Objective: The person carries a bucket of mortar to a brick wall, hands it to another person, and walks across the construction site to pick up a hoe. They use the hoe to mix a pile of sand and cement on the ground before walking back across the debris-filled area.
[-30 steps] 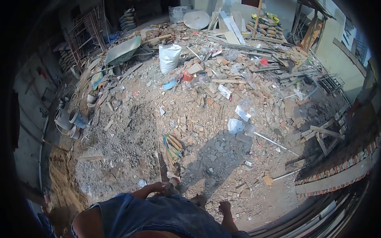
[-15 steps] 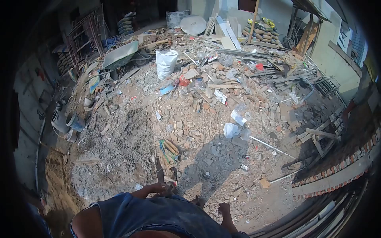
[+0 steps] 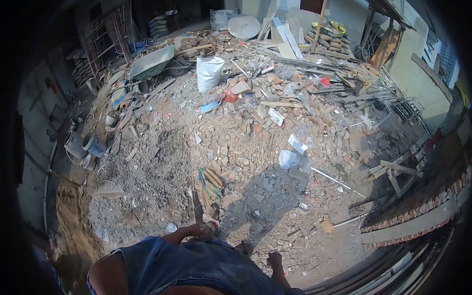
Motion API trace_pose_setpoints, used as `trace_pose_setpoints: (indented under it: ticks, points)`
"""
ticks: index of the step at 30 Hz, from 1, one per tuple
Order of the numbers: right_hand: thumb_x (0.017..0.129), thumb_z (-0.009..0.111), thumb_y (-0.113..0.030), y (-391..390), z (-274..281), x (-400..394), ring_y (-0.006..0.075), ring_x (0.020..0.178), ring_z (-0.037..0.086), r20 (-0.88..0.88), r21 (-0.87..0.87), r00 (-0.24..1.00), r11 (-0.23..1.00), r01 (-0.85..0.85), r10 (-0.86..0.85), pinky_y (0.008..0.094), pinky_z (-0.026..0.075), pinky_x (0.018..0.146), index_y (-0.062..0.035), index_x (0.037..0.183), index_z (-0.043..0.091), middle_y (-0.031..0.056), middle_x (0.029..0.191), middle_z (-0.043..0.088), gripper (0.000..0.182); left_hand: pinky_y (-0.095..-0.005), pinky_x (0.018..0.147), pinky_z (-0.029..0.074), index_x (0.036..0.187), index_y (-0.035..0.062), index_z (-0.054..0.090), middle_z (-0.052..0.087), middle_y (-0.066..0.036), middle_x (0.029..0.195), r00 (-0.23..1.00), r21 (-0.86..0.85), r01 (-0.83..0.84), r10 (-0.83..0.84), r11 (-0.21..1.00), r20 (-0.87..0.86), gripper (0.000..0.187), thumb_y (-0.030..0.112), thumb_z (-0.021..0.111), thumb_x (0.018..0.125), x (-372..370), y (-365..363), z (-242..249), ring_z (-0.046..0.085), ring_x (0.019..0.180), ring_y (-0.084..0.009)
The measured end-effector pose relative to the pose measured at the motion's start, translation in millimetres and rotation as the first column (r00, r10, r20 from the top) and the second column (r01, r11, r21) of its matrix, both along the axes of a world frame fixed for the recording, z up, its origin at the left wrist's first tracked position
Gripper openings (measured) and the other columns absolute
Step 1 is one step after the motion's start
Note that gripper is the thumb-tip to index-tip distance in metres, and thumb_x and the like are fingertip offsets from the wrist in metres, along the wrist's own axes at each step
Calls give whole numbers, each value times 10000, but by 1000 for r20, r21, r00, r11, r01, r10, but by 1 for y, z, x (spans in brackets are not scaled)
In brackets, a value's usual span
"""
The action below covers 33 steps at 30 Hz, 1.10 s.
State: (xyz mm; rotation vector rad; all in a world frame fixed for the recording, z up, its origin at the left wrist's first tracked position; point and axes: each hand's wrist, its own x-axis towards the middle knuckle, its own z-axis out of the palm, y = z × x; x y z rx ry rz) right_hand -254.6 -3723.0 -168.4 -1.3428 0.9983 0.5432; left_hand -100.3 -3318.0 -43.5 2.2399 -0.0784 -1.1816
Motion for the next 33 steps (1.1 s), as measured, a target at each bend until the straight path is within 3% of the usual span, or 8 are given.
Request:
trace_pose_setpoints:
  ticks: [4,5,10,16,20,26,28,33]
  points:
    - [752,452,-87,2,10,6,172,377,437,-13,-2,991,991,-132,132,318,378,335,-46,705,463,86,514,438,63,-306,580,461,674,12,609,594,-117,628,998,-37,-32,33,999,46,333,331,511,684,-4,7,-10,585,600,-195]
    - [752,452,-87,1,11,5,172,377,437,-23,-14,986,986,-166,166,318,378,335,-46,705,463,86,514,438,63,-303,577,461,758,8,602,598,-118,674,975,16,182,-183,983,123,329,318,516,688,-2,14,-28,586,610,-190]
    - [750,436,-80,4,20,14,162,385,443,215,-358,775,786,-503,594,313,374,334,-47,688,472,78,530,447,79,-299,584,466,907,18,558,594,-110,757,987,-135,-158,159,978,-5,326,271,517,705,-12,28,-19,585,627,-185]
    - [752,443,-99,16,37,33,159,373,428,-12,-155,907,896,-417,420,303,368,331,-45,674,472,75,519,445,99,-302,589,471,901,16,554,591,-116,750,968,-147,-249,243,957,-61,287,235,504,723,-37,71,-42,587,638,-189]
    - [754,447,-111,25,46,45,156,365,418,-59,-140,913,902,-409,405,297,364,329,-44,665,472,72,511,444,114,-305,592,475,894,43,561,597,-102,764,978,-73,16,-1,997,209,257,230,502,728,-75,115,-81,586,653,-178]
    - [738,473,-133,31,34,61,148,363,400,-98,-51,973,975,-215,210,286,327,319,-44,685,471,64,520,433,104,-328,608,499,825,91,604,600,-61,797,980,119,-142,157,983,-125,290,312,437,738,-100,125,-49,579,724,-180]
    - [736,483,-136,36,41,68,146,357,398,-58,-53,974,974,-222,219,288,316,310,-41,704,460,65,513,426,102,-330,519,508,812,28,575,604,-71,862,949,161,-229,257,960,-182,234,143,379,758,-99,111,-18,602,698,-193]
    - [747,477,-163,39,39,74,154,371,430,-28,-18,961,961,-275,274,264,355,323,-21,759,476,76,531,453,143,-323,523,506,802,5,572,605,-96,812,956,32,54,-61,998,286,219,88,380,736,-98,115,-39,603,672,-197]
